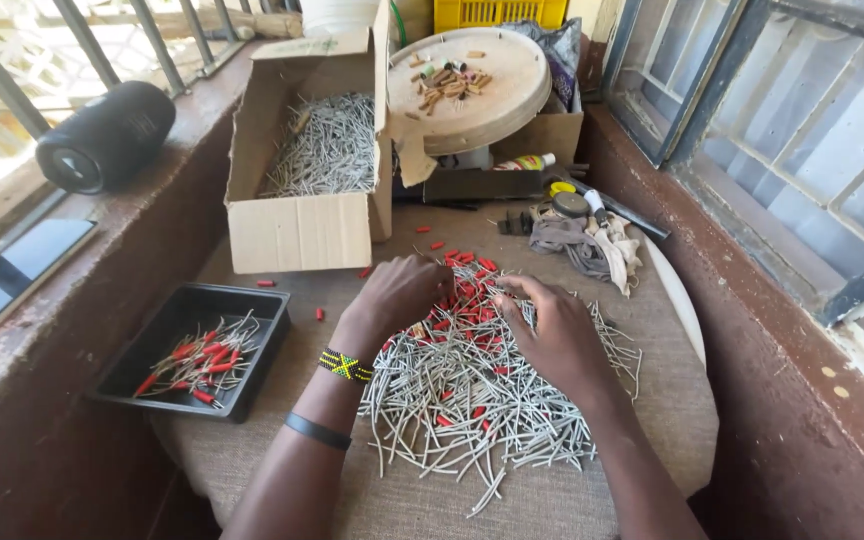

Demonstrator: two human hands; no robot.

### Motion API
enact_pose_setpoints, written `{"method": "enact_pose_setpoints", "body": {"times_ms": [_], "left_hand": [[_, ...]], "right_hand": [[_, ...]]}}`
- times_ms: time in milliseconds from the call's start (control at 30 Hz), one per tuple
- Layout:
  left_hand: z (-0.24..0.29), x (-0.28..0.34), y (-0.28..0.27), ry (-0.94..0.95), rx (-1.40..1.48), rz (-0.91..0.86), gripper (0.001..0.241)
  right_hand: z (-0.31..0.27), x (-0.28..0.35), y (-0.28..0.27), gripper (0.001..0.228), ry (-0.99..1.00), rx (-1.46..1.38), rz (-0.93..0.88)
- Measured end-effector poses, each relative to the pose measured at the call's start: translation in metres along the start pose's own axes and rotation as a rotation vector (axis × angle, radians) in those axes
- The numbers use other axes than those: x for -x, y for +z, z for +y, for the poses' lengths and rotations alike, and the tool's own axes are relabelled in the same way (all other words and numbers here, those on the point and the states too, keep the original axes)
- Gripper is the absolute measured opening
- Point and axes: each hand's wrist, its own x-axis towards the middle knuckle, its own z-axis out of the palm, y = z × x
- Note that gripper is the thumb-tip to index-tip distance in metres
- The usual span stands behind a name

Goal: Assembling metal rivets by manually attaching red plastic caps to each one.

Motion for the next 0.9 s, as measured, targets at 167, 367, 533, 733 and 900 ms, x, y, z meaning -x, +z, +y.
{"method": "enact_pose_setpoints", "body": {"times_ms": [167, 367, 533, 733, 900], "left_hand": [[-0.012, -0.017, 0.031, 0.068, -0.078, 0.164, 0.02], [0.021, -0.007, 0.016, 0.207, 0.005, 0.245, 0.016], [-0.01, -0.03, 0.054, 0.101, 0.095, 0.16, 0.042], [-0.002, -0.023, 0.031, 0.129, 0.193, 0.202, 0.04], [-0.001, -0.022, 0.021, 0.185, 0.168, 0.371, 0.023]], "right_hand": [[0.008, 0.0, 0.005, 0.036, 0.035, -0.001, -0.029], [0.016, -0.001, 0.01, 0.031, 0.024, -0.004, -0.011], [0.015, 0.002, 0.006, 0.028, 0.001, 0.013, 0.035], [0.024, -0.003, 0.003, 0.025, 0.041, -0.044, 0.214], [-0.031, 0.027, -0.033, 0.023, -0.089, -0.24, 0.098]]}}
